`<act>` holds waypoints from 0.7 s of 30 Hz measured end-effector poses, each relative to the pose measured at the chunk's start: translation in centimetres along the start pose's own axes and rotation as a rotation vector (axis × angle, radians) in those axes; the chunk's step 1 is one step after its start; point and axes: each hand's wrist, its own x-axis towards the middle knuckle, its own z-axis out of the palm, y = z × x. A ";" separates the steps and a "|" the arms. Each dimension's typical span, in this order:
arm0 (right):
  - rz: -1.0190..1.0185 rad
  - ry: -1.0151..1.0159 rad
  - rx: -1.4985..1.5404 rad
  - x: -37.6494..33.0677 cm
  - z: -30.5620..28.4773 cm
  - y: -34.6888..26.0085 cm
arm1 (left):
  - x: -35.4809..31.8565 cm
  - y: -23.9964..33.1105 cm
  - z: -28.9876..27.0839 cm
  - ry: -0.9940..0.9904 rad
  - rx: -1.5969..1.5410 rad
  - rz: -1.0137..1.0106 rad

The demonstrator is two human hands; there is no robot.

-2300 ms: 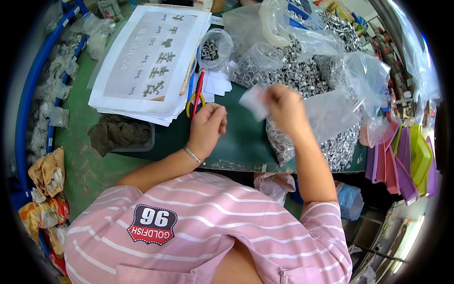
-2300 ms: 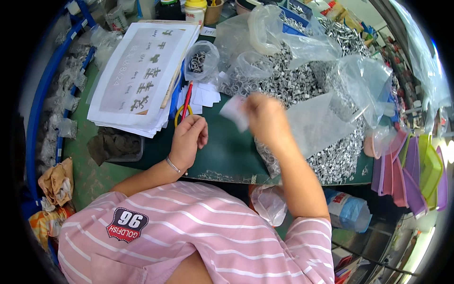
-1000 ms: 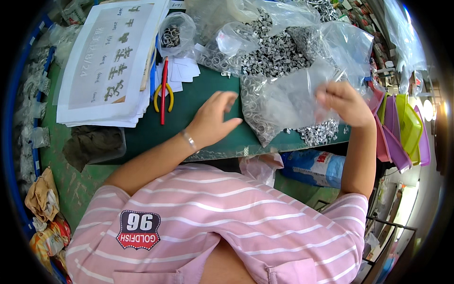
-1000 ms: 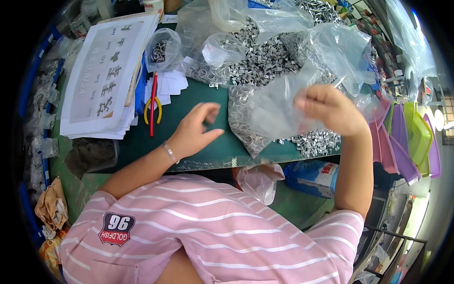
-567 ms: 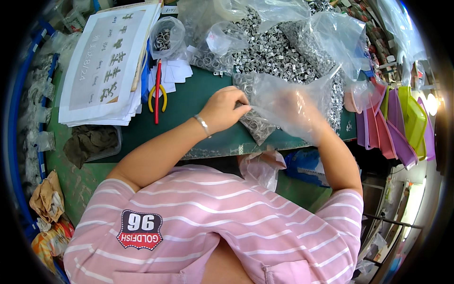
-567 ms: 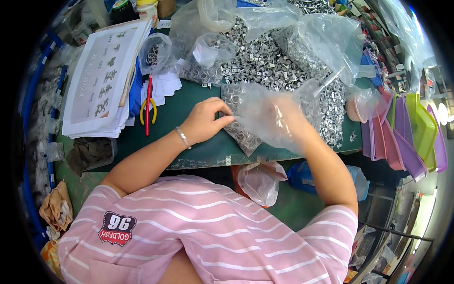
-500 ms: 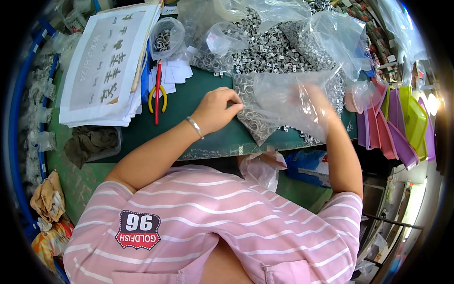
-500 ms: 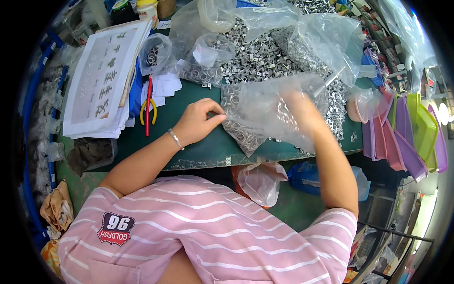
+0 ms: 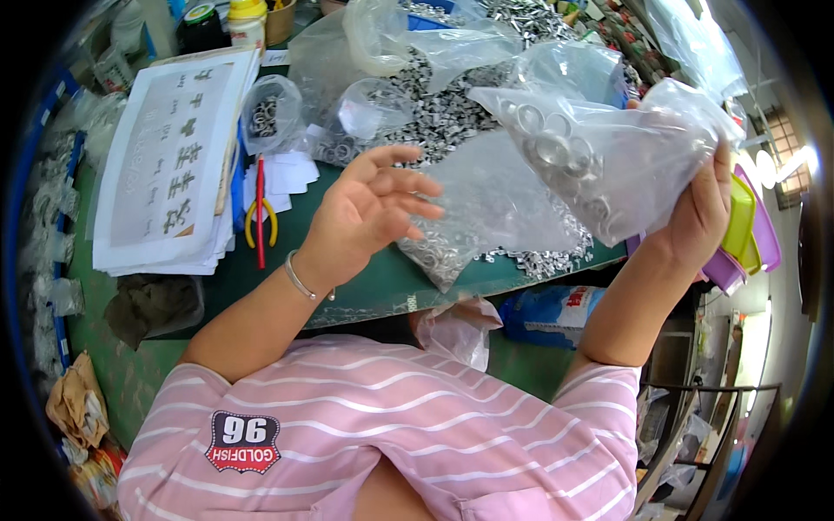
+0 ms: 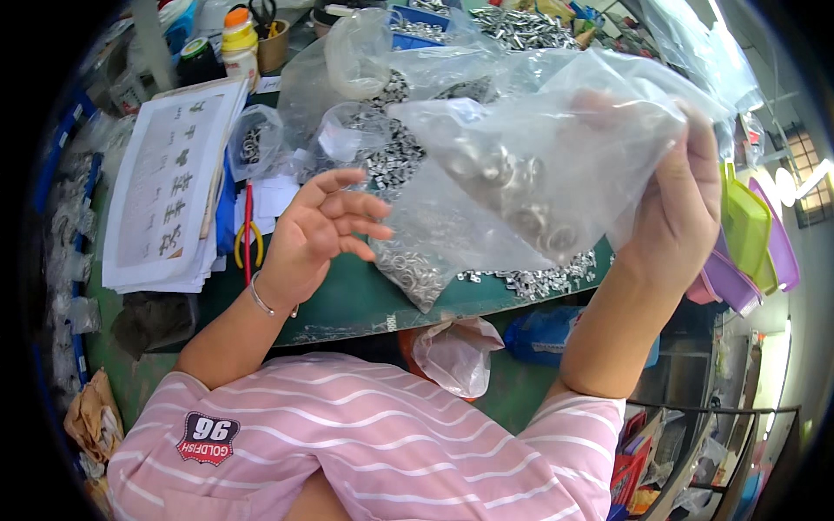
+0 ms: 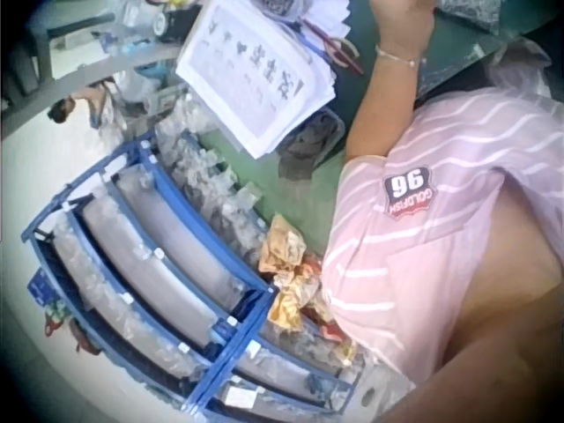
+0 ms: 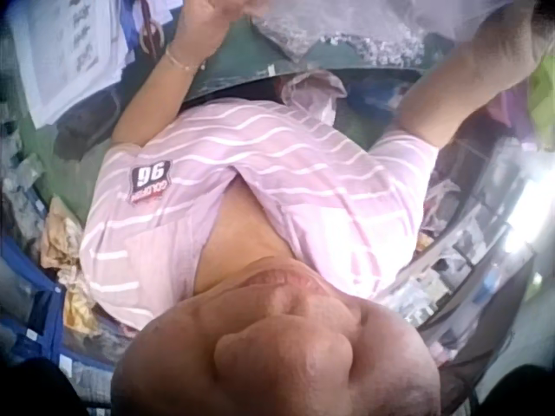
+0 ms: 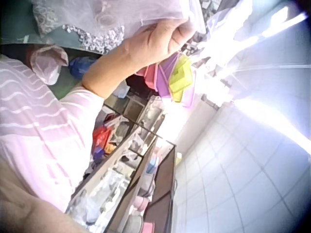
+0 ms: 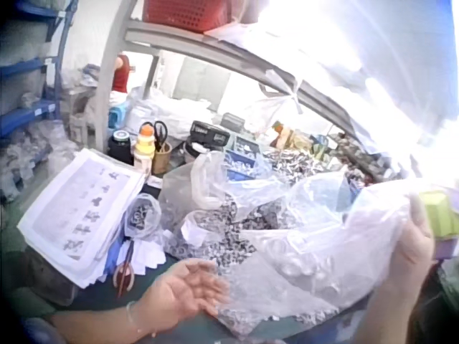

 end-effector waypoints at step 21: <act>0.328 -0.270 -0.987 -18.4 11.0 19.6 | -12.4 1.4 -8.5 0.288 1.369 -0.406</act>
